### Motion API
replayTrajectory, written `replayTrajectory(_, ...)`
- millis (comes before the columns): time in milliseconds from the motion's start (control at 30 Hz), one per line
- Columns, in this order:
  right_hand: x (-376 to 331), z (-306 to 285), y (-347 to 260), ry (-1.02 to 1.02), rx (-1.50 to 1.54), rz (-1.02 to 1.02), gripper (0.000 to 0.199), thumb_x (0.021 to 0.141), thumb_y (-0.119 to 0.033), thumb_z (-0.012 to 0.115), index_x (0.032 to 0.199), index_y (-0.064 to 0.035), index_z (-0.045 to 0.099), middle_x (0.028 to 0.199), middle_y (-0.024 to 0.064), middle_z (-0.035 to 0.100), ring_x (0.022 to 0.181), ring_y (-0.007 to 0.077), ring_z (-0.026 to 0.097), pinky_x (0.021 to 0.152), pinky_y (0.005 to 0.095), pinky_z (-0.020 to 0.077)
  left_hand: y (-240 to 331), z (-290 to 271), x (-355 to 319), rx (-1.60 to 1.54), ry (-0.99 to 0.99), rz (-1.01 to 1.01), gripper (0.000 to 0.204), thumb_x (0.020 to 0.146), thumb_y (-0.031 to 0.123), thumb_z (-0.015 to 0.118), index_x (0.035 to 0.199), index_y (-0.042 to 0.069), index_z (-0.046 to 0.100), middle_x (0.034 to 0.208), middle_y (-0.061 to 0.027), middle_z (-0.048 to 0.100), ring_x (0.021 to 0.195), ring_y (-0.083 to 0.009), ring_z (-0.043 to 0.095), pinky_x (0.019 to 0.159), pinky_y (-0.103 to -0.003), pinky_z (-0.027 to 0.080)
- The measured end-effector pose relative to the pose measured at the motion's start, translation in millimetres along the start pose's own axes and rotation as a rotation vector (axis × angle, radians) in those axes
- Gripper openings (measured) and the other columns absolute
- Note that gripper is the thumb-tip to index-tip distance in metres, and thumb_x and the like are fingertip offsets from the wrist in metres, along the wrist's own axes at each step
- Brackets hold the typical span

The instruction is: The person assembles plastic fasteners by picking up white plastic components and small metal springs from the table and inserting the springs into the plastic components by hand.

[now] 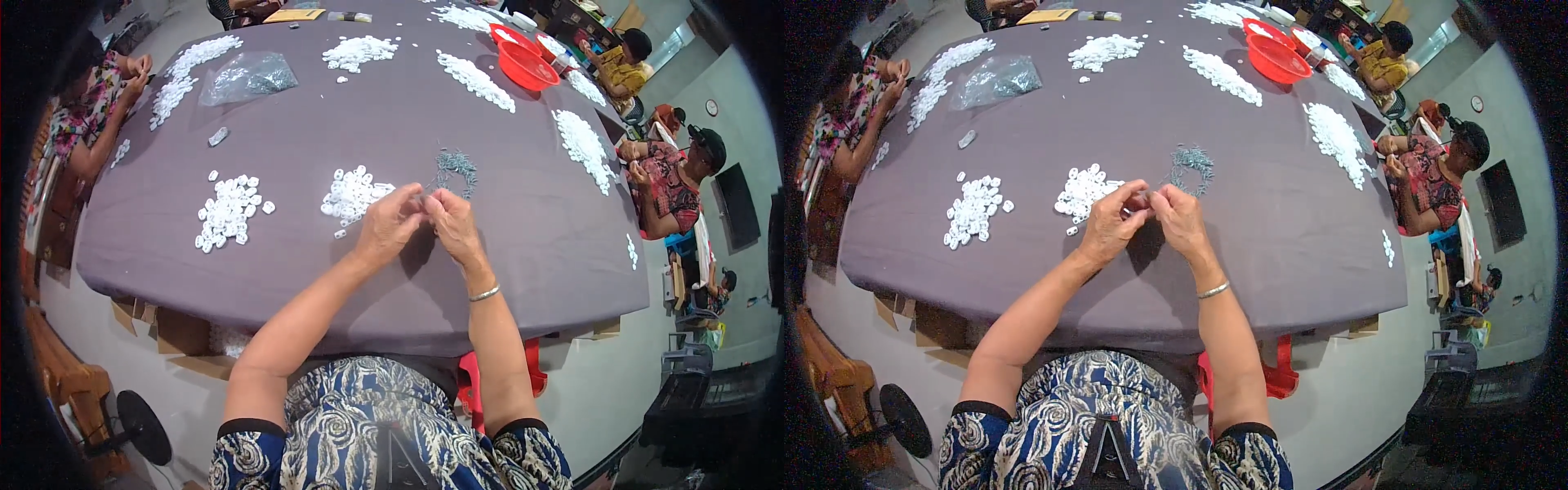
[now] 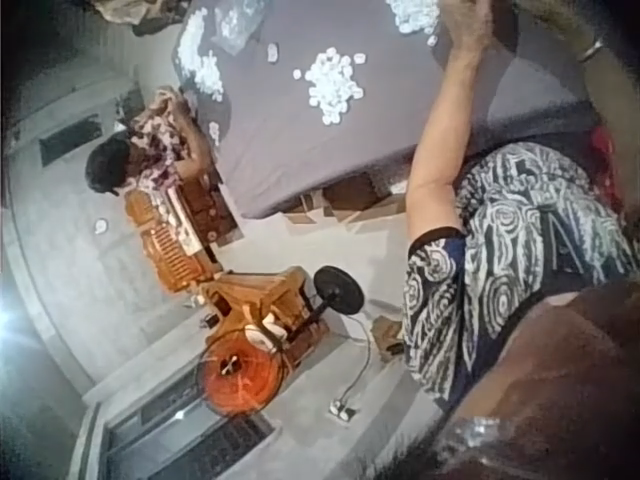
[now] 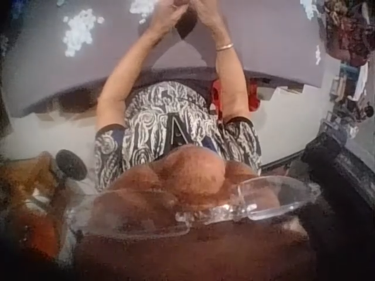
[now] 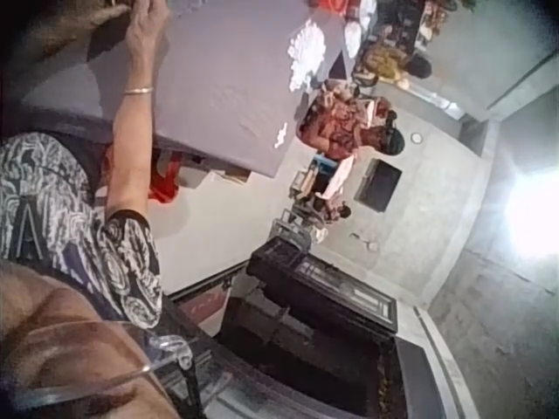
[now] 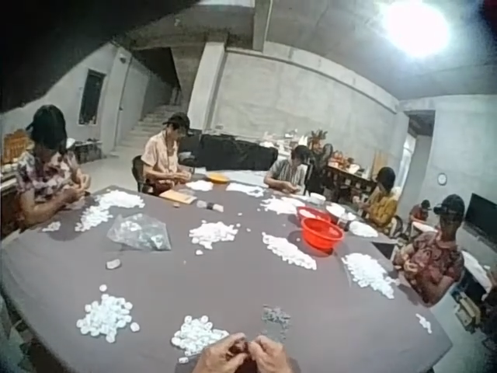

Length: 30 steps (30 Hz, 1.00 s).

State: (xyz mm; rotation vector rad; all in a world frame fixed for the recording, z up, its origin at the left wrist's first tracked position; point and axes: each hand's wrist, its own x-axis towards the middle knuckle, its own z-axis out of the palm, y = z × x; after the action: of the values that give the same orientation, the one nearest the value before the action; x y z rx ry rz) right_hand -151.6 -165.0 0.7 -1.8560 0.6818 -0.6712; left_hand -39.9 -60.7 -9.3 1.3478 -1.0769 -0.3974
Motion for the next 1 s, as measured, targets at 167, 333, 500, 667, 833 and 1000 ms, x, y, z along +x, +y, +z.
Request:
replayTrajectory(167,-1.3,2.0,-1.5,-0.032,0.046,-0.021,0.026,0.091,-0.019,0.056,0.074,0.0002,0.054,0.060,-0.0001,0.048,0.060,0.0058,0.043,0.051,0.0260,0.0391,6.0,-1.2,-2.2,0.017,-0.005,-0.013,0.037,0.079,-0.002,0.064,0.116,0.003,0.056,0.081,-0.0045,0.063,0.073,-0.0097,0.061,0.066,-0.025,0.050)
replayTrajectory(333,-0.8,2.1,4.4,-0.036,-0.042,-0.092,0.028,0.092,-0.021,0.054,0.075,0.0006,0.052,0.059,0.0029,0.046,0.059,0.0085,0.043,0.052,0.0288,0.0399,0.9,1.4,-5.4,-0.020,-0.026,-0.066,0.039,0.080,-0.003,0.061,0.118,0.004,0.055,0.079,-0.0029,0.059,0.073,-0.0088,0.057,0.069,-0.024,0.049)
replayTrajectory(500,-4.9,4.1,-8.0,-0.016,-0.056,-0.106,0.030,0.093,-0.024,0.052,0.077,0.0016,0.053,0.060,0.0062,0.047,0.059,0.0104,0.043,0.054,0.0303,0.0408,6.7,-0.8,-3.3,-0.075,-0.083,-0.061,0.042,0.083,-0.003,0.056,0.124,0.006,0.050,0.081,-0.0032,0.056,0.076,-0.0090,0.055,0.070,-0.025,0.047)
replayTrajectory(667,-0.7,-1.4,-2.4,-0.065,-0.093,-0.128,0.029,0.094,-0.025,0.050,0.083,0.0002,0.058,0.064,0.0129,0.051,0.060,0.0152,0.047,0.058,0.0338,0.0437,2.2,-1.1,-0.2,0.008,-0.061,-0.018,0.046,0.082,0.003,0.055,0.127,0.008,0.046,0.077,-0.0106,0.057,0.070,-0.0236,0.059,0.067,-0.034,0.048)
replayTrajectory(833,1.2,-3.8,3.0,-0.102,-0.092,-0.057,0.024,0.094,-0.020,0.051,0.082,0.0010,0.052,0.066,0.0131,0.049,0.060,0.0189,0.047,0.058,0.0341,0.0429,2.0,-2.4,2.5,-0.017,-0.116,-0.077,0.046,0.085,-0.002,0.055,0.130,0.008,0.047,0.081,-0.0048,0.056,0.075,-0.0119,0.055,0.071,-0.027,0.047)
replayTrajectory(1000,-1.1,-8.8,-6.4,-0.168,0.050,0.057,0.021,0.094,-0.016,0.053,0.080,0.0002,0.050,0.064,0.0043,0.046,0.062,0.0114,0.043,0.056,0.0304,0.0410,3.1,-6.1,3.5,0.016,-0.159,-0.078,0.045,0.087,0.000,0.055,0.130,0.009,0.048,0.082,-0.0041,0.057,0.078,-0.0114,0.056,0.074,-0.026,0.047)
